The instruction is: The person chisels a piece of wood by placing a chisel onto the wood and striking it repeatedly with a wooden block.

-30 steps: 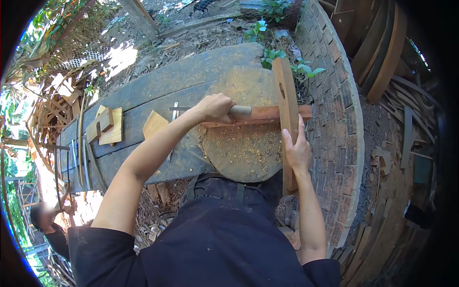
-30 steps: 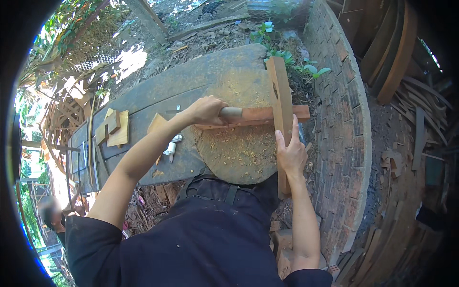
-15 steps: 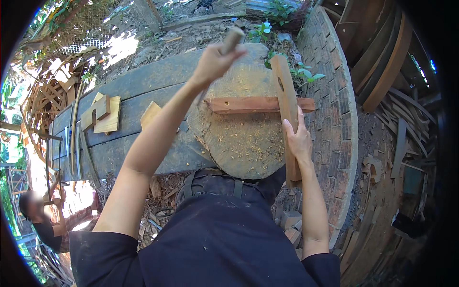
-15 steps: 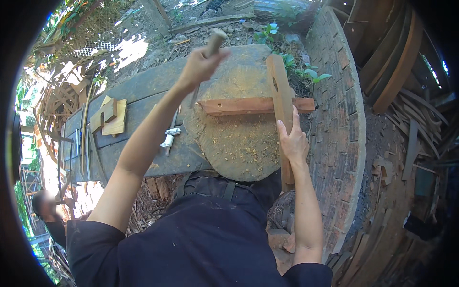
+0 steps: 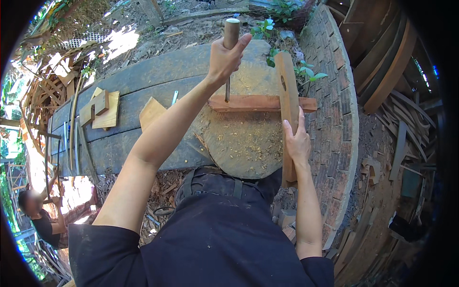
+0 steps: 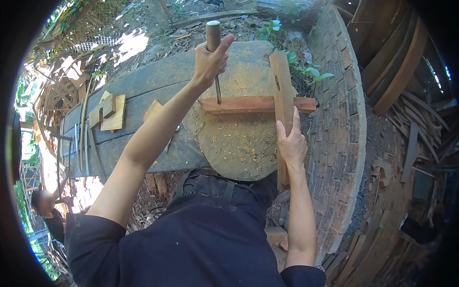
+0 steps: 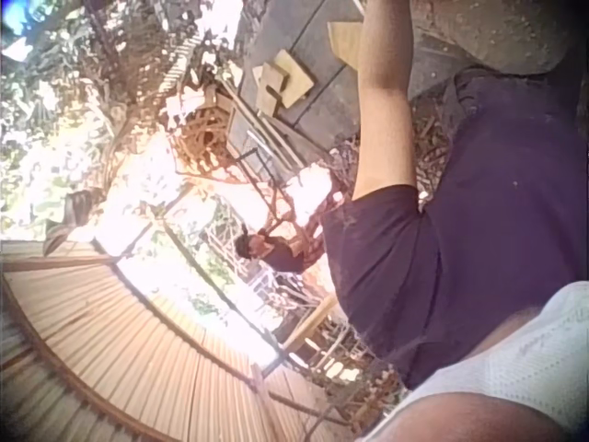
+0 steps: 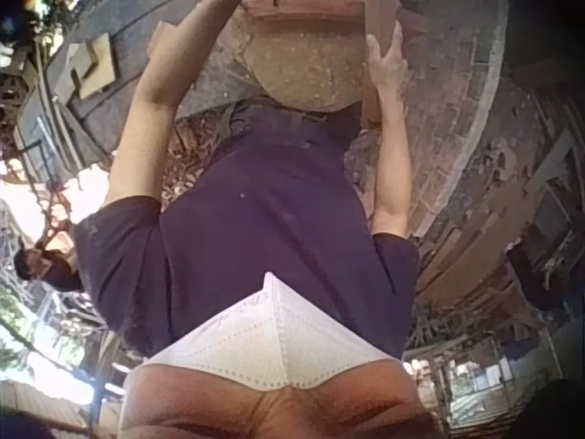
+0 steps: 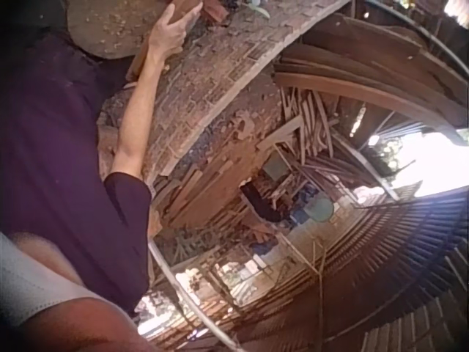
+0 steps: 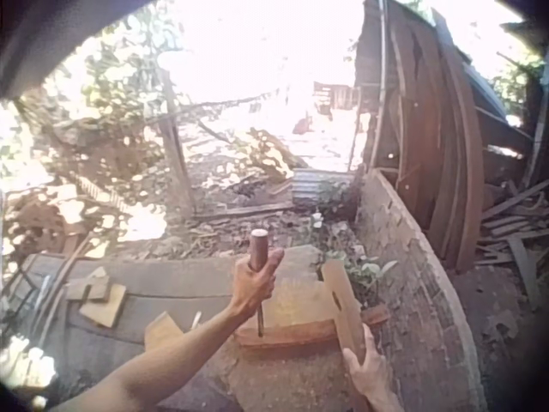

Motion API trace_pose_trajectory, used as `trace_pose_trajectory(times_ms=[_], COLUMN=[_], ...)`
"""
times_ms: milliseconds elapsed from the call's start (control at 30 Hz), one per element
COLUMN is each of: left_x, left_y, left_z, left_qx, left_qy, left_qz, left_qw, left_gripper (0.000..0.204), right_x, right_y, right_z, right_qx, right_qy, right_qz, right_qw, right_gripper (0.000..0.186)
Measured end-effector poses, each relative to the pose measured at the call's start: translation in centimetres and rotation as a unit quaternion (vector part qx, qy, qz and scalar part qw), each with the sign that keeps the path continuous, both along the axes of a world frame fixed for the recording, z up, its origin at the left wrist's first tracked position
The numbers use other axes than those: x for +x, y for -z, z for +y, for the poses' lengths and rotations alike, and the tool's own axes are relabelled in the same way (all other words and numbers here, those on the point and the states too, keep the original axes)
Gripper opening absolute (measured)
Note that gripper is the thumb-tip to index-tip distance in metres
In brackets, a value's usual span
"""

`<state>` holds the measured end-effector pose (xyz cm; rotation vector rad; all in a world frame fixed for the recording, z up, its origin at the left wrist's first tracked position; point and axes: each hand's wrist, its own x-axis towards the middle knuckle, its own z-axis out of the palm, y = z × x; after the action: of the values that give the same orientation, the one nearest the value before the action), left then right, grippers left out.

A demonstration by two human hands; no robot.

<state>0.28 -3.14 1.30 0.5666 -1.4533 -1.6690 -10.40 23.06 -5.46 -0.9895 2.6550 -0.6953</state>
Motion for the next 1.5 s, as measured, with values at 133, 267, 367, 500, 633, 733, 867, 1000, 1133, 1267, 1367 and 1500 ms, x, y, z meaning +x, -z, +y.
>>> trace_pose_trajectory(times_ms=[133, 267, 367, 500, 633, 733, 867, 1000, 1133, 1267, 1367, 1500], left_x=[0.0, 0.1, -0.4, -0.2, 0.3, -0.3, -1.6, -1.2, -1.5, -2.8, -3.5, -5.7], left_y=[0.4, 0.8, 0.7, 0.8, 1.0, -0.1, 1.9, 1.3, 1.1, 2.2, 1.7, 2.3], left_z=[0.0, 1.1, 2.3, 3.0, 1.9, 3.3, 3.4, 3.6, 3.8, 2.8, 2.0, 1.2], left_qx=[-0.056, -0.138, -0.216, -0.217, -0.233, -0.210, -0.228, -0.244, -0.218, -0.225, -0.239, -0.235], left_qy=[0.020, 0.023, 0.021, 0.028, 0.032, 0.050, 0.037, 0.040, 0.063, 0.042, 0.042, 0.035], left_qz=[-0.025, -0.066, -0.065, -0.065, -0.092, -0.135, -0.059, -0.089, -0.114, -0.068, -0.151, -0.168], left_qw=[0.998, 0.988, 0.974, 0.974, 0.967, 0.967, 0.971, 0.965, 0.967, 0.971, 0.958, 0.957], left_gripper=[0.047, 0.045, 0.037, 0.034, 0.030, 0.027, 0.028, 0.028, 0.027, 0.026, 0.025, 0.025], right_x=[-0.2, -0.1, 0.0, -0.4, 0.9, 0.9, 2.1, 0.9, 2.1, -0.5, -0.2, -3.4], right_y=[0.3, 0.3, -0.3, -2.4, -13.9, -18.4, -20.2, -21.7, -20.4, -17.3, -14.2, -5.7], right_z=[0.0, -0.2, -0.1, -0.3, -3.3, -4.2, -4.9, -5.4, -5.4, -5.2, -4.7, -3.0], right_qx=[-0.023, -0.030, -0.042, -0.173, -0.388, -0.390, -0.083, -0.329, -0.126, -0.246, -0.311, -0.233], right_qy=[-0.006, -0.015, -0.009, -0.048, -0.111, -0.173, -0.214, -0.239, -0.194, -0.240, -0.096, -0.042], right_qz=[0.012, 0.020, -0.015, -0.021, -0.051, -0.024, 0.027, -0.041, 0.028, -0.124, -0.208, -0.110], right_qw=[1.000, 0.999, 0.999, 0.983, 0.913, 0.904, 0.973, 0.913, 0.972, 0.931, 0.922, 0.965], right_gripper=[0.067, 0.067, 0.068, 0.067, 0.062, 0.060, 0.060, 0.067, 0.059, 0.064, 0.067, 0.069])
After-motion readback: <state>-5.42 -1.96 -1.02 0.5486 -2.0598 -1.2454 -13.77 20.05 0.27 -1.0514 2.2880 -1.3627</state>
